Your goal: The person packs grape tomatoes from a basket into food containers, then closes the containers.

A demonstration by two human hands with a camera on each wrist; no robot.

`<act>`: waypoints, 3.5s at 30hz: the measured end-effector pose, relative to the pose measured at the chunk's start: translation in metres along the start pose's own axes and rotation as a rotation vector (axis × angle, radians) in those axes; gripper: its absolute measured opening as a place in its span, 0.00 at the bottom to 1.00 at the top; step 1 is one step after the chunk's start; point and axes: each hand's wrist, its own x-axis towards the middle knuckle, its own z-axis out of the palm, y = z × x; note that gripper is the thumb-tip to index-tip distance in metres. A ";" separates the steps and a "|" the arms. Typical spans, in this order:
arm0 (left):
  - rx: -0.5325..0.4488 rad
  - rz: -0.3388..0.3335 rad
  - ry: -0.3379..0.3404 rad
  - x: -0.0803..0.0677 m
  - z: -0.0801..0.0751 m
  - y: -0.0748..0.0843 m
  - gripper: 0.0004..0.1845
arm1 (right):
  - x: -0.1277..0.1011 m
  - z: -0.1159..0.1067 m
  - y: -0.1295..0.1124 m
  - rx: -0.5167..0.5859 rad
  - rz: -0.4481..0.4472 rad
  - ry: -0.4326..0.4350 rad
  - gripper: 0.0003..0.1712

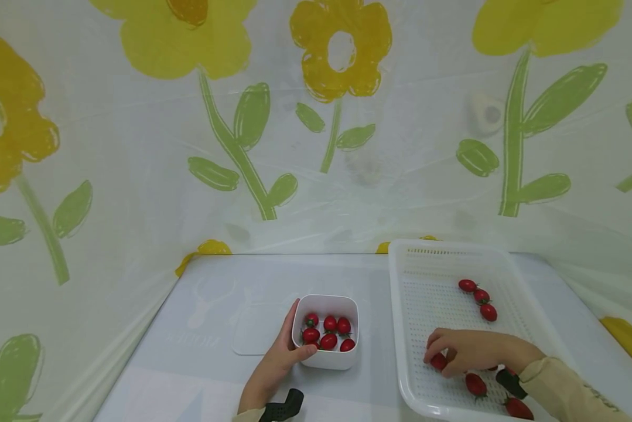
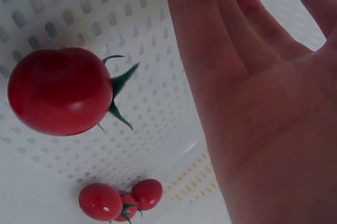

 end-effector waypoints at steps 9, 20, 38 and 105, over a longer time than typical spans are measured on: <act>0.003 0.010 -0.003 0.000 0.001 0.001 0.45 | 0.002 0.001 -0.008 -0.142 0.069 0.105 0.15; 0.001 -0.009 -0.003 0.000 0.000 0.002 0.44 | -0.002 -0.008 -0.007 -0.133 -0.069 0.247 0.14; 0.010 0.000 0.006 0.000 0.001 0.000 0.44 | -0.034 -0.016 -0.049 -0.165 -0.217 0.534 0.15; 0.039 -0.022 0.023 -0.001 0.001 0.001 0.43 | 0.056 0.072 -0.159 0.457 -0.306 1.096 0.22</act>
